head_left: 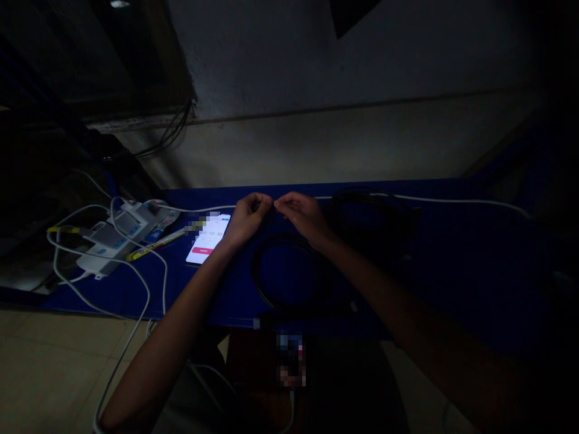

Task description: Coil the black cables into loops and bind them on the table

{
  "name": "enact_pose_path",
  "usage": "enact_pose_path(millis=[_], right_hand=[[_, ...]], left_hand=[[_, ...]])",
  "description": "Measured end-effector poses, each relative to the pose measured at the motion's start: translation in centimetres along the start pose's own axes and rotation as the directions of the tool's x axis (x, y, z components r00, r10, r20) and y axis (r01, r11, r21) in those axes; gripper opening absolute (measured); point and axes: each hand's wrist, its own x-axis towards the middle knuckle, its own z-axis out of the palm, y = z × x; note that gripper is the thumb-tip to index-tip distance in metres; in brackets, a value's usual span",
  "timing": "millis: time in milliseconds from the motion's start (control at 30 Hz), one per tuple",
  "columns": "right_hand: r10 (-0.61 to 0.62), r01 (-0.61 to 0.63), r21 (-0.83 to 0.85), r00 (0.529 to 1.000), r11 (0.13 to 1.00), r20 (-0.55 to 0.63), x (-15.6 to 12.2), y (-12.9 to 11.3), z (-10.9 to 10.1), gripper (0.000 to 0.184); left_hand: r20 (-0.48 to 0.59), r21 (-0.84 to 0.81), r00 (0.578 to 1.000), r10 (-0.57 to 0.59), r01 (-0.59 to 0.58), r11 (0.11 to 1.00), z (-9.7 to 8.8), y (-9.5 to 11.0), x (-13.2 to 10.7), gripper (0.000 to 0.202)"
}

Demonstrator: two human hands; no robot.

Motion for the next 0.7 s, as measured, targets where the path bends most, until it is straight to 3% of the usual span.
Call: enact_pose_path(millis=[167,333,567,700], right_hand=[[-0.03,0.031,-0.023,0.999,0.999,0.036,-0.18,-0.1,-0.02,0.027],[-0.037,0.041,-0.095,0.998,0.995,0.045,-0.12,0.16,-0.15,0.034],[-0.089,0.094,-0.142,0.995,0.985,0.037,0.04,0.23,-0.09,0.024],[-0.118,0.111,-0.132,0.992,0.985,-0.047,0.46,0.67,-0.22,0.02]], left_hand=[[0.057,0.025,0.997,0.043,-0.045,0.999,-0.04,0.35,-0.15,0.021],[0.03,0.106,0.996,0.085,-0.088,0.99,-0.26,0.42,-0.06,0.021],[0.004,0.193,0.995,0.099,-0.098,0.976,-0.17,0.56,-0.18,0.024],[0.049,0.283,0.998,0.05,-0.062,0.957,-0.05,0.87,-0.65,0.029]])
